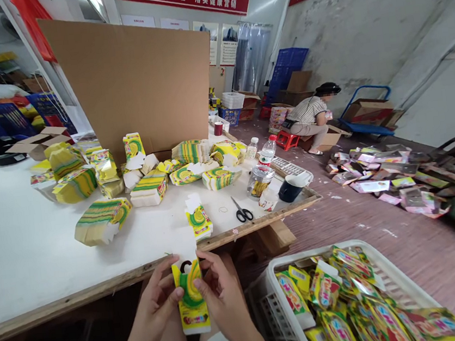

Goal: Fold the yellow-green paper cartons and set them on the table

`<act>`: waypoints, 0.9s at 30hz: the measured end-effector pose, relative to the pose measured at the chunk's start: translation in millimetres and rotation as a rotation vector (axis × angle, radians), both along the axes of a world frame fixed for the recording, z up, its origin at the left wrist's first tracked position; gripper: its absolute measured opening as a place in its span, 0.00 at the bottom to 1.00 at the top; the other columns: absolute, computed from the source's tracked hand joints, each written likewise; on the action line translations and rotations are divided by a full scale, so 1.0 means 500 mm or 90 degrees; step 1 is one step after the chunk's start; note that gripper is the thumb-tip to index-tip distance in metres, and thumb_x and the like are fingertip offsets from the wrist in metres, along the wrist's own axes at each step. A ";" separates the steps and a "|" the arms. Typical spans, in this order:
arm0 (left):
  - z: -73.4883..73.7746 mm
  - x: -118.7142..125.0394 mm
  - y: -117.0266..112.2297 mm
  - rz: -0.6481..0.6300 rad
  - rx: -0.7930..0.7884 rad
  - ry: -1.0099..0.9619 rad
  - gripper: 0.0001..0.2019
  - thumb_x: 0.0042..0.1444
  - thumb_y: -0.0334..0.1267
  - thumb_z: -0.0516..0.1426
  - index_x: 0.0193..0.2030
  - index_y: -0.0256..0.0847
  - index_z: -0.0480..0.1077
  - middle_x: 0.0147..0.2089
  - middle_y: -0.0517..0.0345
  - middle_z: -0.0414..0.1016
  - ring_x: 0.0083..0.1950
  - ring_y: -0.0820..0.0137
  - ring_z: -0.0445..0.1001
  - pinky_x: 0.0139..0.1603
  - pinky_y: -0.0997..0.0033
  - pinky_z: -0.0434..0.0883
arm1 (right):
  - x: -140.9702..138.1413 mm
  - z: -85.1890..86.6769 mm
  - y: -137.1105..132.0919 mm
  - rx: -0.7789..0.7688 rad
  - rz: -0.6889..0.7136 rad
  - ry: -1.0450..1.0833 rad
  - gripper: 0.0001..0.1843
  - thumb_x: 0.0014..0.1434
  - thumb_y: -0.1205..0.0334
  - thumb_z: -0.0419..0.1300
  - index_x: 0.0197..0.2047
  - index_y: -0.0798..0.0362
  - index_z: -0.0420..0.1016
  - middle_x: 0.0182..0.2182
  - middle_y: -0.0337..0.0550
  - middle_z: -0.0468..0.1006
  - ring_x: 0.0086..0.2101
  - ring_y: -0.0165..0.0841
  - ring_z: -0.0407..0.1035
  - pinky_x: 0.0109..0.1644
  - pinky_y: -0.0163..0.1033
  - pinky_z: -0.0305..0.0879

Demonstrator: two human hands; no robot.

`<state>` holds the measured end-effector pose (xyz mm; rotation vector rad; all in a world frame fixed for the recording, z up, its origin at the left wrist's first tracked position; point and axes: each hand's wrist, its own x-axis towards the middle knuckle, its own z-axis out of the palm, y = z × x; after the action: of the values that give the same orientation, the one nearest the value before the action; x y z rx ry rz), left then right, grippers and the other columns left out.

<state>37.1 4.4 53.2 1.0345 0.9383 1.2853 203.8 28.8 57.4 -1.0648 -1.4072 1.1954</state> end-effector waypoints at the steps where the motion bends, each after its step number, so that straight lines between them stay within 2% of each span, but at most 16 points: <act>1: 0.005 -0.001 -0.002 -0.028 -0.003 -0.013 0.20 0.56 0.39 0.62 0.55 0.46 0.65 0.48 0.49 0.81 0.50 0.59 0.78 0.47 0.66 0.73 | 0.005 0.007 0.002 -0.017 0.036 0.010 0.23 0.58 0.52 0.63 0.55 0.47 0.70 0.40 0.45 0.77 0.38 0.36 0.72 0.43 0.38 0.69; 3: 0.012 -0.003 -0.004 -0.071 -0.010 -0.041 0.16 0.55 0.38 0.63 0.50 0.46 0.66 0.45 0.52 0.81 0.47 0.60 0.79 0.44 0.68 0.73 | 0.016 0.018 0.004 -0.031 0.093 -0.008 0.19 0.61 0.53 0.60 0.54 0.47 0.70 0.38 0.44 0.77 0.38 0.37 0.72 0.43 0.38 0.68; 6: 0.013 -0.003 -0.009 -0.112 -0.023 -0.061 0.15 0.54 0.37 0.64 0.47 0.45 0.67 0.42 0.54 0.82 0.43 0.63 0.79 0.40 0.71 0.71 | 0.027 0.028 0.005 -0.034 0.121 -0.055 0.14 0.62 0.54 0.58 0.49 0.49 0.72 0.34 0.41 0.76 0.35 0.35 0.70 0.38 0.35 0.66; 8: 0.008 -0.002 -0.012 -0.131 -0.036 -0.069 0.21 0.55 0.36 0.64 0.53 0.47 0.63 0.42 0.53 0.81 0.42 0.64 0.79 0.40 0.71 0.71 | 0.028 0.032 0.004 -0.006 0.118 -0.084 0.10 0.62 0.55 0.58 0.40 0.51 0.75 0.31 0.41 0.75 0.32 0.34 0.68 0.36 0.34 0.64; 10: 0.002 -0.003 -0.013 -0.146 -0.049 -0.075 0.32 0.56 0.36 0.63 0.63 0.50 0.53 0.45 0.51 0.80 0.43 0.63 0.79 0.42 0.68 0.72 | 0.027 0.033 0.004 0.027 0.106 -0.102 0.11 0.63 0.55 0.57 0.33 0.52 0.75 0.30 0.41 0.74 0.32 0.34 0.68 0.36 0.34 0.64; 11: 0.000 -0.004 -0.013 -0.149 -0.052 -0.073 0.36 0.56 0.36 0.63 0.66 0.51 0.49 0.47 0.50 0.80 0.44 0.62 0.79 0.43 0.66 0.72 | 0.026 0.032 0.004 0.036 0.089 -0.100 0.11 0.63 0.55 0.57 0.33 0.51 0.75 0.30 0.41 0.74 0.33 0.34 0.69 0.37 0.35 0.64; 12: -0.001 -0.004 -0.012 -0.150 -0.055 -0.066 0.37 0.56 0.36 0.63 0.67 0.51 0.48 0.48 0.49 0.79 0.45 0.62 0.79 0.43 0.66 0.72 | 0.025 0.030 0.005 0.037 0.063 -0.086 0.10 0.63 0.55 0.58 0.34 0.51 0.74 0.32 0.42 0.75 0.34 0.35 0.69 0.38 0.35 0.65; 13: -0.001 -0.005 -0.010 -0.150 -0.056 -0.053 0.35 0.56 0.37 0.63 0.66 0.49 0.51 0.48 0.48 0.79 0.45 0.61 0.78 0.43 0.67 0.72 | 0.026 0.028 0.006 0.036 0.027 -0.063 0.08 0.63 0.55 0.58 0.37 0.50 0.74 0.34 0.43 0.76 0.36 0.35 0.70 0.39 0.36 0.66; 16: -0.001 -0.004 -0.002 -0.112 -0.044 0.014 0.22 0.56 0.38 0.62 0.57 0.44 0.64 0.46 0.49 0.81 0.44 0.62 0.78 0.41 0.70 0.72 | 0.032 0.024 0.011 0.036 -0.058 -0.008 0.12 0.63 0.53 0.57 0.46 0.49 0.72 0.38 0.43 0.77 0.38 0.36 0.71 0.43 0.37 0.68; 19: -0.002 0.000 0.003 -0.066 -0.019 0.075 0.20 0.56 0.38 0.62 0.55 0.44 0.67 0.46 0.50 0.81 0.42 0.62 0.79 0.40 0.70 0.72 | 0.037 0.027 0.014 -0.033 0.034 -0.022 0.16 0.60 0.54 0.59 0.49 0.51 0.72 0.33 0.41 0.78 0.34 0.35 0.72 0.38 0.36 0.68; 21: -0.003 0.004 0.002 -0.073 -0.012 0.088 0.20 0.57 0.37 0.61 0.56 0.44 0.66 0.49 0.50 0.80 0.44 0.61 0.79 0.43 0.68 0.73 | 0.034 0.026 0.014 -0.087 0.098 -0.057 0.17 0.57 0.58 0.62 0.49 0.51 0.72 0.31 0.40 0.78 0.32 0.34 0.72 0.34 0.35 0.66; 24: -0.002 0.008 -0.002 -0.102 -0.020 0.070 0.20 0.59 0.36 0.59 0.58 0.45 0.65 0.50 0.49 0.80 0.49 0.59 0.77 0.48 0.66 0.72 | 0.025 0.020 0.012 -0.079 0.072 -0.134 0.16 0.55 0.62 0.61 0.48 0.50 0.71 0.27 0.36 0.77 0.28 0.32 0.69 0.31 0.33 0.62; 27: 0.002 0.010 -0.002 -0.091 -0.043 0.022 0.21 0.57 0.38 0.61 0.57 0.45 0.65 0.47 0.49 0.81 0.48 0.59 0.78 0.45 0.66 0.73 | 0.018 0.012 0.009 -0.053 0.040 -0.190 0.18 0.56 0.61 0.62 0.50 0.49 0.72 0.20 0.31 0.71 0.22 0.30 0.63 0.27 0.32 0.57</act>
<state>42.3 3.5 54.2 1.0540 0.9113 1.1138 213.0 33.2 63.5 -1.3073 -1.6410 1.1833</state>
